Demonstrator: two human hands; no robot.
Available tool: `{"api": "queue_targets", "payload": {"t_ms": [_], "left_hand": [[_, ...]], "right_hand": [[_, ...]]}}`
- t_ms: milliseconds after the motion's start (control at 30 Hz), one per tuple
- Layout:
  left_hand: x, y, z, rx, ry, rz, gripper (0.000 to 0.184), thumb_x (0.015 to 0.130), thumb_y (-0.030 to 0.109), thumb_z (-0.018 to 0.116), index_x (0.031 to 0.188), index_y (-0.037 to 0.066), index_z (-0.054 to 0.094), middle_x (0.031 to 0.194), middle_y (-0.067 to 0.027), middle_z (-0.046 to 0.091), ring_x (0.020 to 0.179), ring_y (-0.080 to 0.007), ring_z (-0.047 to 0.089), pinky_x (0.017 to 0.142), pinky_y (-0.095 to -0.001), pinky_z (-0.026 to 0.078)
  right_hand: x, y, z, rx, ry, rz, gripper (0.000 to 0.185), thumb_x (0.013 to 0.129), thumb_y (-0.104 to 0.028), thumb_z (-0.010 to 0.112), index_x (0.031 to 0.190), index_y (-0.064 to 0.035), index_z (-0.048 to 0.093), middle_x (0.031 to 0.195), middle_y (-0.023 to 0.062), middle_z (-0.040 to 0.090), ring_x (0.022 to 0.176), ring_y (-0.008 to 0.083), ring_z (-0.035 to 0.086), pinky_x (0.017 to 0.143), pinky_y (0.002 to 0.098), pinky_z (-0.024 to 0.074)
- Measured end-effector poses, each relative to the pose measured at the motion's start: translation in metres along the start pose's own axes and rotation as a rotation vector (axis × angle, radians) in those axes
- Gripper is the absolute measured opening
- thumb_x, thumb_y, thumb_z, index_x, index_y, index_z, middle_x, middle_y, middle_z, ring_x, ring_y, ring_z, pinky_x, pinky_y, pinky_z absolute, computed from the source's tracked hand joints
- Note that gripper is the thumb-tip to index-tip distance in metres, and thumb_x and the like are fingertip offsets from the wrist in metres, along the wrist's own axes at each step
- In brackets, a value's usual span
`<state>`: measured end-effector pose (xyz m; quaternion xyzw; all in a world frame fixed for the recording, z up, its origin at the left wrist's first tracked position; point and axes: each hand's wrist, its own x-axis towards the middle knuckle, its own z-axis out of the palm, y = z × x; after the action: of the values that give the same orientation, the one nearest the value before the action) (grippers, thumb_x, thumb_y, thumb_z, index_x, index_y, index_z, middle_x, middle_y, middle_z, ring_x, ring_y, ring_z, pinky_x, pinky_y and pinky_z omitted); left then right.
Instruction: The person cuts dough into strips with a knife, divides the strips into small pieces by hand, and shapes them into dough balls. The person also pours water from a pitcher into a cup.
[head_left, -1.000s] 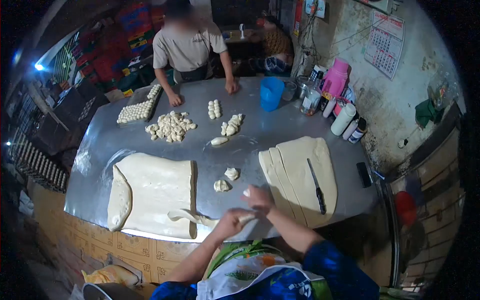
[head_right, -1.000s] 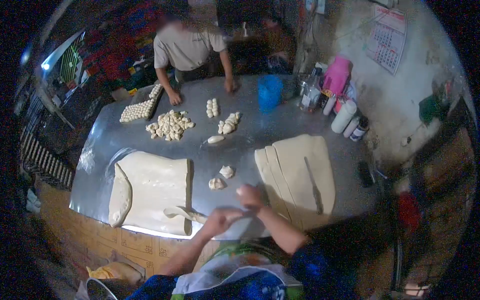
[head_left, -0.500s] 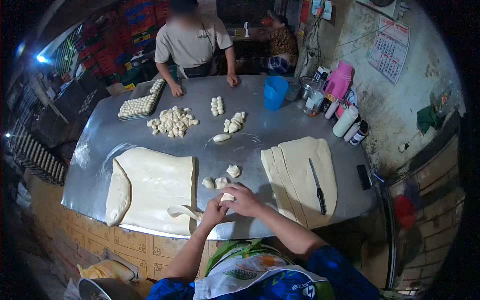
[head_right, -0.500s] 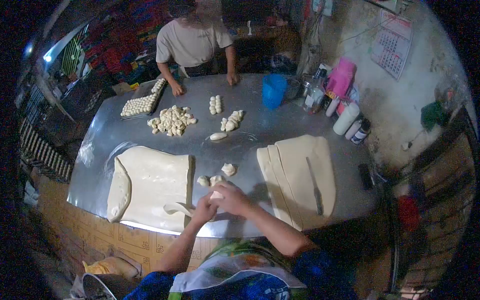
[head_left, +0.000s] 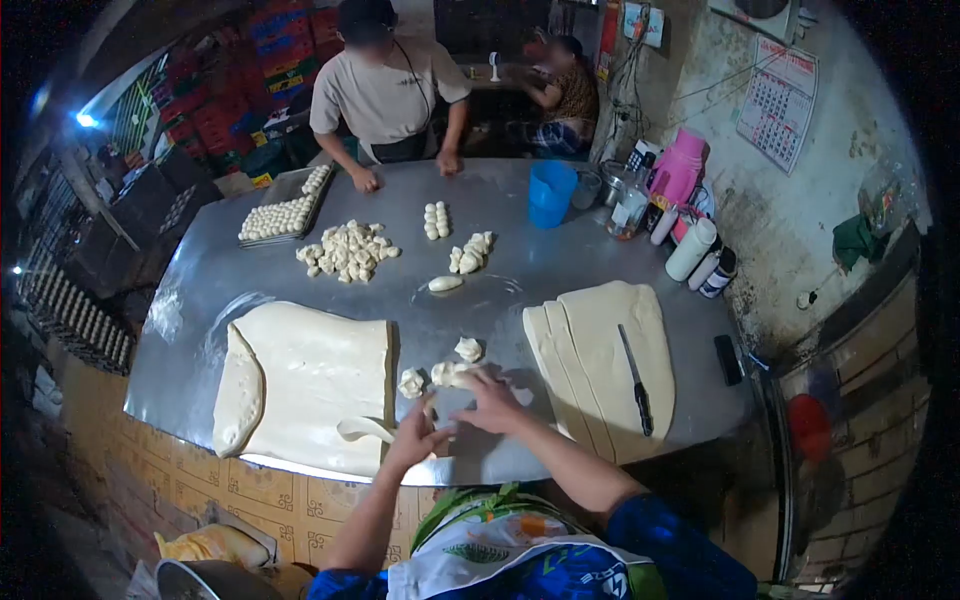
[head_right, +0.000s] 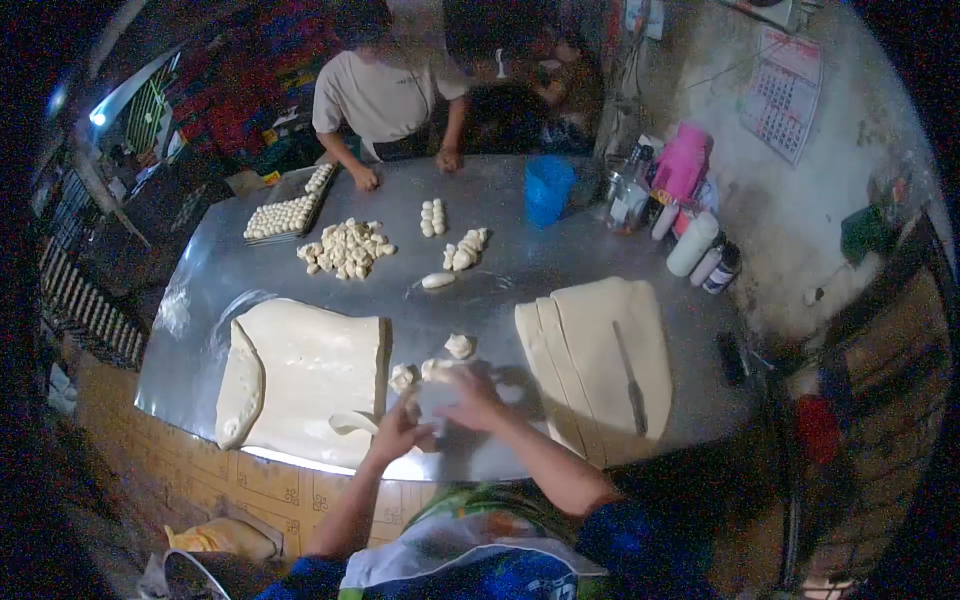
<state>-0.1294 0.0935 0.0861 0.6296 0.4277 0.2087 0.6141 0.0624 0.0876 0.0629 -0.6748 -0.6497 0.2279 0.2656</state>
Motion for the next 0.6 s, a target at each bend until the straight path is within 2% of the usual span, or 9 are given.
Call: {"api": "queue_targets", "payload": {"t_ms": [33, 67, 100, 200, 267, 400, 600], "left_hand": [[0.016, -0.023, 0.008, 0.013, 0.265, 0.35, 0.03, 0.082, 0.005, 0.064, 0.112, -0.001, 0.065, 0.076, -0.0084, 0.066, 0.061, -0.0194, 0.057, 0.061, -0.0298, 0.049], [0.03, -0.034, 0.006, 0.011, 0.392, 0.537, 0.024, 0.081, 0.005, 0.065, 0.105, -0.001, 0.067, 0.072, -0.0075, 0.064, 0.058, -0.0183, 0.054, 0.057, -0.0299, 0.047], [0.043, -0.045, 0.004, 0.031, 0.527, 0.719, 0.019, 0.08, 0.004, 0.065, 0.098, -0.001, 0.069, 0.067, -0.0067, 0.063, 0.054, -0.0172, 0.051, 0.053, -0.03, 0.045], [0.028, -0.077, -0.024, 0.192, 0.173, 0.343, 0.017, 0.082, 0.005, 0.064, 0.097, -0.001, 0.068, 0.067, -0.0071, 0.063, 0.055, -0.0164, 0.052, 0.054, -0.0293, 0.045], [0.029, -0.08, -0.029, 0.246, 0.058, 0.232, 0.017, 0.082, 0.005, 0.063, 0.097, -0.001, 0.067, 0.067, -0.0072, 0.063, 0.056, -0.0161, 0.052, 0.054, -0.0291, 0.044], [0.013, -0.02, -0.016, 0.209, 0.118, 0.267, 0.012, 0.084, 0.008, 0.064, 0.09, -0.002, 0.066, 0.064, -0.0078, 0.062, 0.056, -0.0169, 0.052, 0.054, -0.0302, 0.044], [0.02, -0.005, -0.015, -0.092, 0.235, 0.336, 0.014, 0.085, 0.01, 0.066, 0.085, -0.004, 0.065, 0.07, -0.0094, 0.066, 0.059, -0.0192, 0.056, 0.057, -0.0326, 0.046]], "right_hand": [[-0.011, -0.01, 0.003, 0.076, -0.002, -0.128, 0.041, 0.078, -0.027, 0.075, 0.114, -0.0095, 0.065, 0.103, 0.0107, 0.065, 0.087, 0.0276, 0.063, 0.077, 0.037, 0.0501], [-0.008, -0.017, -0.001, 0.149, 0.009, -0.266, 0.043, 0.078, -0.026, 0.075, 0.116, -0.0096, 0.064, 0.105, 0.0108, 0.065, 0.088, 0.0275, 0.063, 0.078, 0.0373, 0.0501], [-0.004, -0.022, -0.004, 0.149, 0.015, -0.263, 0.043, 0.078, -0.026, 0.075, 0.116, -0.0096, 0.064, 0.105, 0.0108, 0.065, 0.088, 0.0275, 0.063, 0.078, 0.0373, 0.0501], [-0.004, -0.035, -0.012, 0.348, -0.089, -0.233, 0.044, 0.079, -0.021, 0.074, 0.12, -0.0105, 0.063, 0.11, 0.0099, 0.063, 0.091, 0.0265, 0.062, 0.081, 0.0374, 0.0499], [0.002, -0.037, -0.013, 0.409, -0.113, -0.233, 0.044, 0.079, -0.02, 0.074, 0.121, -0.0108, 0.063, 0.112, 0.0097, 0.062, 0.092, 0.0262, 0.062, 0.082, 0.0375, 0.0498], [0.006, -0.032, -0.008, 0.317, 0.046, -0.484, 0.042, 0.08, -0.016, 0.073, 0.121, -0.0095, 0.064, 0.117, 0.0082, 0.061, 0.097, 0.025, 0.061, 0.085, 0.0362, 0.0494], [0.001, -0.06, -0.015, 0.268, 0.216, -0.426, 0.04, 0.079, -0.017, 0.074, 0.117, -0.007, 0.065, 0.117, 0.008, 0.061, 0.101, 0.0261, 0.061, 0.084, 0.0357, 0.0494]]}}
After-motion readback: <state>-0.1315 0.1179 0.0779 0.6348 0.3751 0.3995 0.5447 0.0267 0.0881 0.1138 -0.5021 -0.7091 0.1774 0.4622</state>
